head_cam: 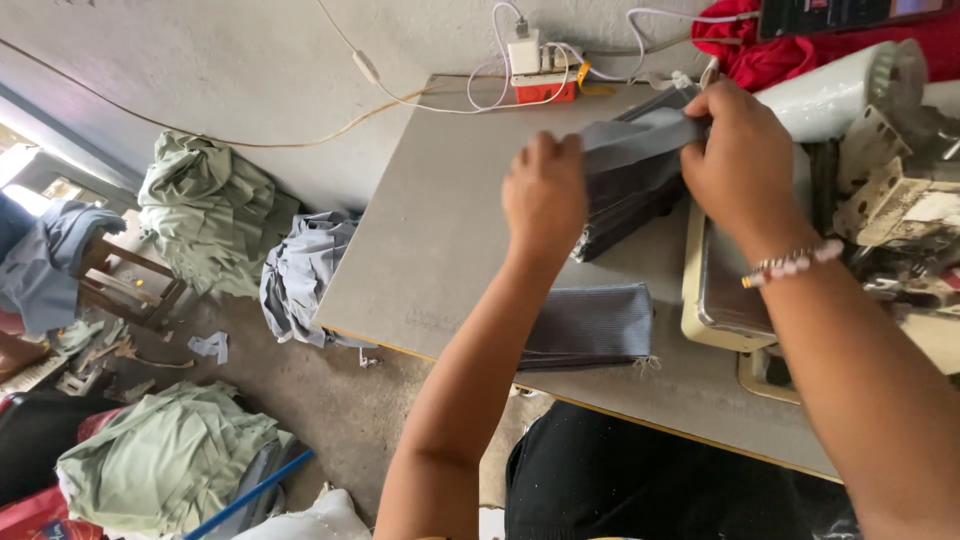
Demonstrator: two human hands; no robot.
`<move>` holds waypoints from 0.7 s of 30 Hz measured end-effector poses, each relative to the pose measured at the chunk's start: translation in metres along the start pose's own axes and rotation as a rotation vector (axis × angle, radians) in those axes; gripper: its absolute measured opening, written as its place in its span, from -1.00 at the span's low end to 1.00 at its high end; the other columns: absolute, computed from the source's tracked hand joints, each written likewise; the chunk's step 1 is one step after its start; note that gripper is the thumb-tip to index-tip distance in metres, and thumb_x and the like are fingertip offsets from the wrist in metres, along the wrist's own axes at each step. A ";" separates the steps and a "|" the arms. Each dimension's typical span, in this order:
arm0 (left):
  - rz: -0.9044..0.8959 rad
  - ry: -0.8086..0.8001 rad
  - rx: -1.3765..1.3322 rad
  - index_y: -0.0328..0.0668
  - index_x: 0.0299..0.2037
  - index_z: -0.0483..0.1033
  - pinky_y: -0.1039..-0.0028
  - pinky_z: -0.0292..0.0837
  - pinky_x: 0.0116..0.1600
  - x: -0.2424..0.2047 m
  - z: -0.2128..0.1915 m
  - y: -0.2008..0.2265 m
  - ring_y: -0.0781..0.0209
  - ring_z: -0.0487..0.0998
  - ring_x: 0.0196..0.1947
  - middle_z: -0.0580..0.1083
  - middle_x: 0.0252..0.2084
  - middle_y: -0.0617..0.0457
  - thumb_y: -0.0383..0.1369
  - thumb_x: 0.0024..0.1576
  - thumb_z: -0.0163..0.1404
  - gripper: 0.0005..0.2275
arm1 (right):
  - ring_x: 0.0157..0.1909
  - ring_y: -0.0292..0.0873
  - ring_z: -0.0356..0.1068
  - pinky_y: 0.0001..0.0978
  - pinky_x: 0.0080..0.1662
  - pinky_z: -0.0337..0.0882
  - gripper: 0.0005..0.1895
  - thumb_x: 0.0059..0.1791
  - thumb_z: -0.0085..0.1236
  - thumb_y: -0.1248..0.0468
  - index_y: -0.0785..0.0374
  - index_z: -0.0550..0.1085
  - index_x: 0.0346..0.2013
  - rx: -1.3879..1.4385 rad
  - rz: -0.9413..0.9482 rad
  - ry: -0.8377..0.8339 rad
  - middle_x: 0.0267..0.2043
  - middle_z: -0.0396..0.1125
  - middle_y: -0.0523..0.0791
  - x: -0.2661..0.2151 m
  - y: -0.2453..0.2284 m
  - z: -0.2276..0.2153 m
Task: Sorting and inspecting small rectangular fabric pieces on a sewing table
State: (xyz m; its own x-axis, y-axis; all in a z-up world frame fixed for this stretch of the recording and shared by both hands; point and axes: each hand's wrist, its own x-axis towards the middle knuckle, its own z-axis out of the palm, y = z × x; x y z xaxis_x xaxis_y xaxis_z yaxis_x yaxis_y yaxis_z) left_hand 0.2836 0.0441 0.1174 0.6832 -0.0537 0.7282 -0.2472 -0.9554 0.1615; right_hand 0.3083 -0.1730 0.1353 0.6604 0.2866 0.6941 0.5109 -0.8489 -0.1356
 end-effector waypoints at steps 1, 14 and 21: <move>-0.221 -0.126 -0.119 -0.05 -0.13 0.47 0.01 0.44 -0.22 -0.004 -0.012 -0.005 -0.27 0.45 -0.22 0.39 -0.09 -0.09 -0.45 -0.04 0.02 -0.74 | -0.18 -0.05 0.45 -0.25 -0.15 0.46 -0.68 -0.08 0.33 0.43 0.28 0.47 -0.07 -0.124 -0.040 0.048 -0.14 0.47 -0.05 -0.005 -0.013 -0.014; -0.658 -0.495 -2.200 -0.22 -0.19 0.54 0.65 0.39 -0.22 -0.111 -0.108 0.047 0.47 0.51 -0.37 0.53 -0.35 0.17 -0.42 0.20 0.14 -0.92 | 0.12 -0.08 0.47 -0.31 0.15 0.42 -0.42 -0.16 -0.01 0.78 0.24 0.58 -0.01 0.770 0.429 -0.080 0.07 0.49 -0.03 -0.090 -0.053 -0.091; -1.066 -0.413 -2.110 -0.29 -0.06 0.47 0.31 0.64 -0.18 -0.136 -0.107 0.028 0.20 0.60 -0.34 0.54 -0.30 -0.06 -0.44 0.37 -0.14 -0.88 | -0.34 -0.16 0.39 -0.36 -0.33 0.34 -0.67 -0.01 0.18 0.56 0.16 0.67 -0.05 0.788 0.858 -0.519 -0.29 0.56 -0.06 -0.145 -0.052 -0.117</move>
State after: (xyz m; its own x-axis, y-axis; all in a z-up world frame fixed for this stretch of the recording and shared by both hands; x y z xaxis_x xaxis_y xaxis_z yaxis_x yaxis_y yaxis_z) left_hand 0.1104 0.0558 0.0938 0.9692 -0.2277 -0.0942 0.2373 0.7589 0.6065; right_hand 0.1223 -0.2223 0.1244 0.9853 0.0694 -0.1562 -0.1151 -0.4063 -0.9065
